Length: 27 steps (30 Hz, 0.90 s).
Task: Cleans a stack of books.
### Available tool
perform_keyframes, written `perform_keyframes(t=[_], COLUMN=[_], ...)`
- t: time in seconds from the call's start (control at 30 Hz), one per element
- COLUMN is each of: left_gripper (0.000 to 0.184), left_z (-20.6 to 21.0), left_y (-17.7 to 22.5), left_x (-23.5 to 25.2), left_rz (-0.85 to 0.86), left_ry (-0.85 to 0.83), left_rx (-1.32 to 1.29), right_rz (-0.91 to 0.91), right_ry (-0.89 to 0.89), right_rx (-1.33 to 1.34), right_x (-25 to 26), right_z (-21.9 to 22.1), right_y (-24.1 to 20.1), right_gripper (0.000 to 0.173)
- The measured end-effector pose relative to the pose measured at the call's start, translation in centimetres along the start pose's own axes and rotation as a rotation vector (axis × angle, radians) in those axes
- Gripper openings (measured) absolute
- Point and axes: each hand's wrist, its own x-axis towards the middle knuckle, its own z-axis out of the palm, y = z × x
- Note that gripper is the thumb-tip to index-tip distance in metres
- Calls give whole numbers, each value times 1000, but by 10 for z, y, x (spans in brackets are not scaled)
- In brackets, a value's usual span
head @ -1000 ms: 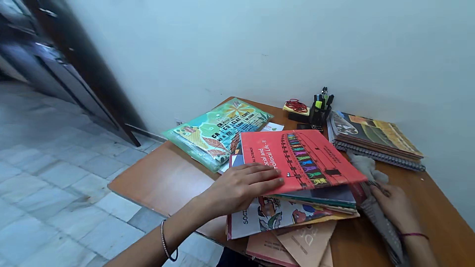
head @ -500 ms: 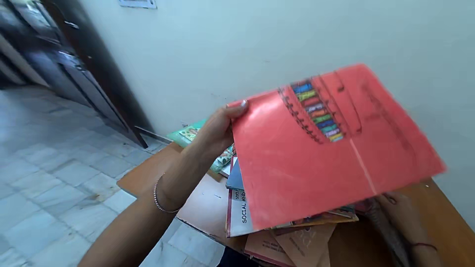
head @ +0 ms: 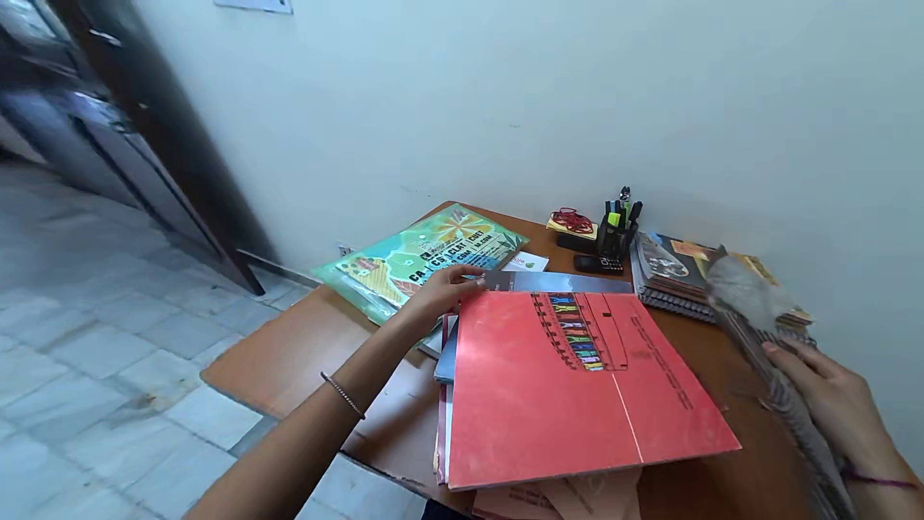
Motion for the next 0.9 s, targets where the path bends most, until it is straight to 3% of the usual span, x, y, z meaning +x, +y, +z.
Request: perform_keyframes(t=[0.17,0.3,0.43,0.53,0.6,0.67,0.77,0.9], left_gripper=[31,25,20,19,23,27,19,16], left_z=[-6,-8,-6,-6,-5,-6,-6,-7], left_y=[-7,-14,-15,-20,-23,-21,-21,-25], left_x=[-5,-5,-5,-14,-23,-29,-17,-6], left_rz=[42,77,97,166,128,82,159,124], left_ry=[-55,-51,-23,28,95,99,50,4], left_rx=[1,-15,-2,-15,-116,-197,-47,-29], right_rz=[-183,-198,-209,-413,-670,-765,-723,-607], right_ry=[-181,-434,-665,-834,-671,-544,-433,-184], right_rx=[-114,-354,-564,-507,-444,-352,-327,-421], right_x=[8,3,-53,-106,-133,-137,-124,-98], right_z=[23,87,151,169,180,182,166,120], right_y=[-55,-97,-161,-194,-184,-169,-144,-92], right_gripper=[32,33,39,43,42,40,36,33])
